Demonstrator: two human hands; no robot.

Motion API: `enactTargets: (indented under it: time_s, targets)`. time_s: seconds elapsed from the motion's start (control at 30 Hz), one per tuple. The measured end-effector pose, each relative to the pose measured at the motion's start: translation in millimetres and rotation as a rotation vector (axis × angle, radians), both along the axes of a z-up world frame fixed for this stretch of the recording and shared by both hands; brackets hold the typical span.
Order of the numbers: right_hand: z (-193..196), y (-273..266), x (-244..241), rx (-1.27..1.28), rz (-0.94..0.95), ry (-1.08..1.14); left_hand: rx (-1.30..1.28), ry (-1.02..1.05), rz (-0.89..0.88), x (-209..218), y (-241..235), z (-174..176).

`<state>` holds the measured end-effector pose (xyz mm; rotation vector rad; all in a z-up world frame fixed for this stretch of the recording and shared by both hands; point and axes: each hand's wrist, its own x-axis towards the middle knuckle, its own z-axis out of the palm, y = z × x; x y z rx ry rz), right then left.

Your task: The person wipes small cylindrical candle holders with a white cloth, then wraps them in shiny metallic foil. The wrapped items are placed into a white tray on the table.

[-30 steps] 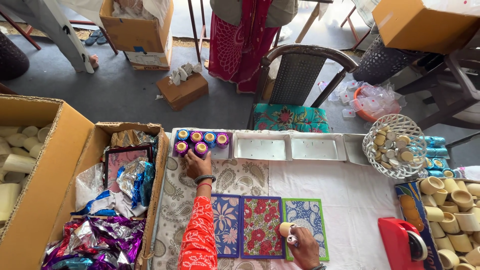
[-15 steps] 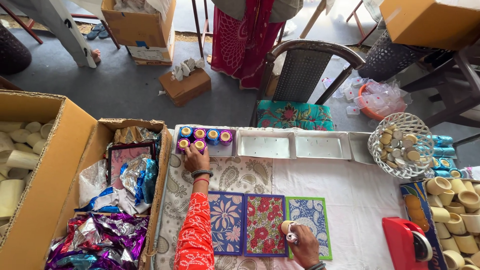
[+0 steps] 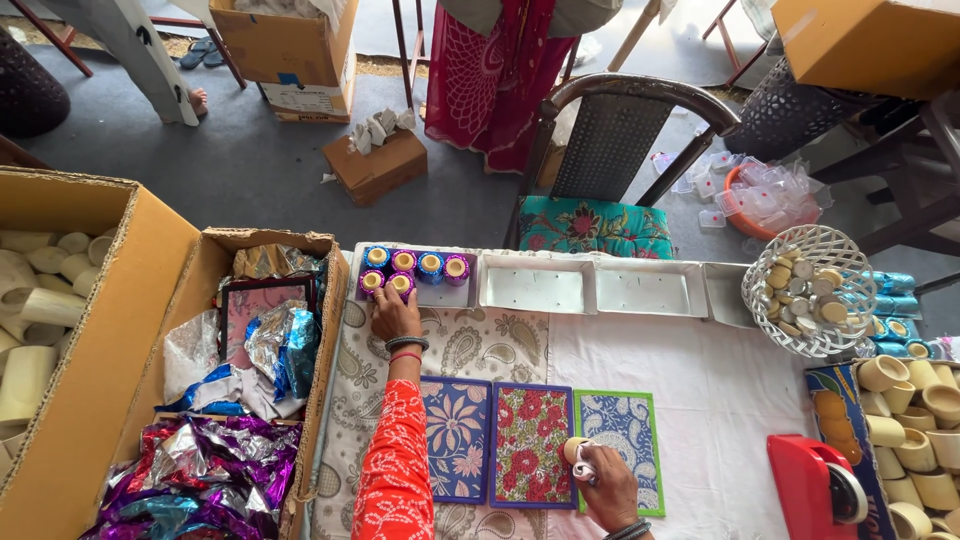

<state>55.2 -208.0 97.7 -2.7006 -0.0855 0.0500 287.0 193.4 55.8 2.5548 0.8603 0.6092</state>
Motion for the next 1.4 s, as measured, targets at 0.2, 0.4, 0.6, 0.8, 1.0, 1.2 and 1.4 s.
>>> enactTargets:
  time_s: [0.2, 0.4, 0.6, 0.8, 1.0, 1.2, 1.4]
  targets:
    - [-0.9, -0.3, -0.2, -0.015, 0.013, -0.005, -0.010, 0.032, -0.013, 1.2, 2.4, 1.5]
    - [2.3, -0.3, -0.3, -0.013, 0.016, 0.006, -0.104, 0.048, 0.028, -2.1, 0.1, -1.8]
    - [4.7, 0.4, -0.1, 0.009, 0.041, -0.057, -0.107, -0.033, 0.047, -3.4, -1.6, -5.1]
    - [6.1, 0.6, 0.1, 0.028, 0.047, -0.058, -0.142, 0.031, 0.106, 1.7, -1.8, -6.5]
    - [6.5, 3.0, -0.5, 0.009, 0.021, -0.053, -0.153, 0.096, 0.150, 10.1, 0.3, 0.1]
    - [-3.3, -0.5, -0.1, -0.027, 0.007, 0.000, -0.159, 0.135, 0.142, 13.2, 1.0, -9.4]
    - [-3.1, -0.7, -0.2, -0.022, 0.011, -0.011, -0.114, 0.078, 0.104, 14.7, -0.8, -15.2]
